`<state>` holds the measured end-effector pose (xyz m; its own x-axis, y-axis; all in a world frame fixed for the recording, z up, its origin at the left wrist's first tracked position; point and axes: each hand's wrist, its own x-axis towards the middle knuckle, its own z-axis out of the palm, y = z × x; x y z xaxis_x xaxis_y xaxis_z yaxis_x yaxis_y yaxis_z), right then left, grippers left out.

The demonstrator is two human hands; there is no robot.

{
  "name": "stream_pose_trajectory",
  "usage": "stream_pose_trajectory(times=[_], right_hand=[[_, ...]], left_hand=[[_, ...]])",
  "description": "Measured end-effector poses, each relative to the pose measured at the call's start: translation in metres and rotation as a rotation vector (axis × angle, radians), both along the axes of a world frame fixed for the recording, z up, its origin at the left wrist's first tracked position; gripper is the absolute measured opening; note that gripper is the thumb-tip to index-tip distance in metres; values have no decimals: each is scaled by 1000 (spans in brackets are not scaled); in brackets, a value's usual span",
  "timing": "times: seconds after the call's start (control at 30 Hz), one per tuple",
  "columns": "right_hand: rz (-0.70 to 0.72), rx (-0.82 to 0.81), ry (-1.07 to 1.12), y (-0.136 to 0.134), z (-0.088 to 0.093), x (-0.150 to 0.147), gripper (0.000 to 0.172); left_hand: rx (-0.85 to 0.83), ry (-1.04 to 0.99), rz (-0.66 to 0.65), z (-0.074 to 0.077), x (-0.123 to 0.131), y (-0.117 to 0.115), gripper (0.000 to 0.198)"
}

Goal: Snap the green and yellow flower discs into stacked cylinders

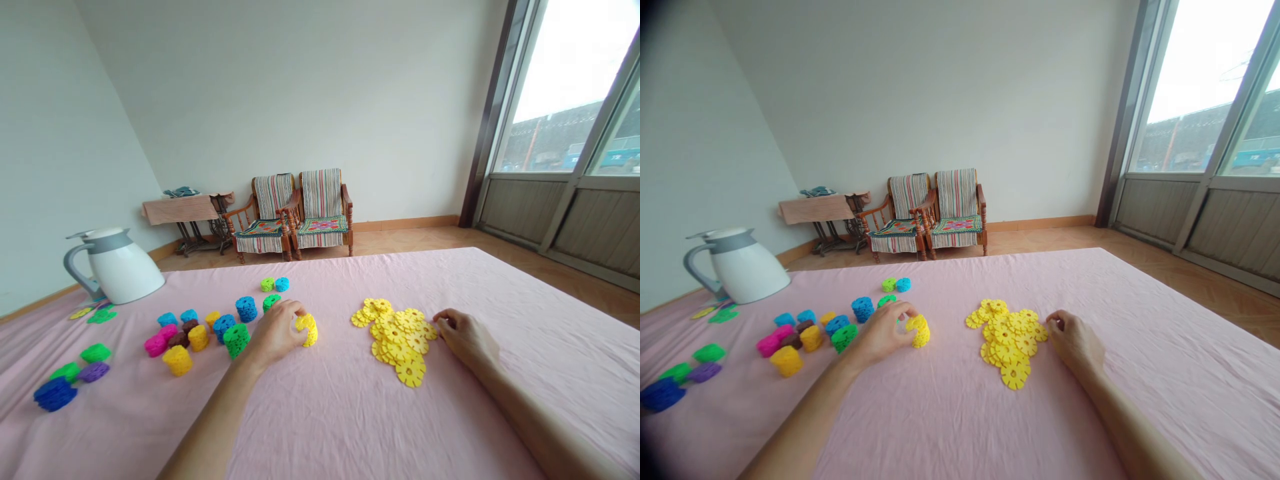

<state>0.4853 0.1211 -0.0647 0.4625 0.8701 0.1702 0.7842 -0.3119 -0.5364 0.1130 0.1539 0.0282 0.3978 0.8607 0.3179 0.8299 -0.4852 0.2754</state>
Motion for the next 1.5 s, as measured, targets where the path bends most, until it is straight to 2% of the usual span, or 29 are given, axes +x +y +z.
stream_pose_trajectory(times=[0.27,0.47,0.6,0.77,0.9,1.03,1.13,1.3,1.5], right_hand=[[-7,-20,7,1,-2,1,26],[-15,-15,11,0,0,-1,26],[-24,9,9,-2,4,-4,25],[-24,-10,14,-3,7,-5,25],[-27,-21,17,-4,9,-6,25],[-37,-6,15,-6,12,-9,25],[-45,-5,17,-7,13,-10,25],[-43,-18,13,-6,14,-10,26],[-51,-30,23,-6,16,-11,26]], left_hand=[[3,35,-2,-6,1,0,16],[27,-27,-6,2,6,-4,22],[0,-155,-116,3,34,-18,21],[-125,-136,-342,-17,87,-27,20],[-66,-86,-431,-31,124,-8,26],[-36,-18,-367,-38,154,24,38],[-59,18,-347,-42,169,46,40],[-80,52,-304,-46,177,63,32],[-58,2,-308,-47,169,58,34]])
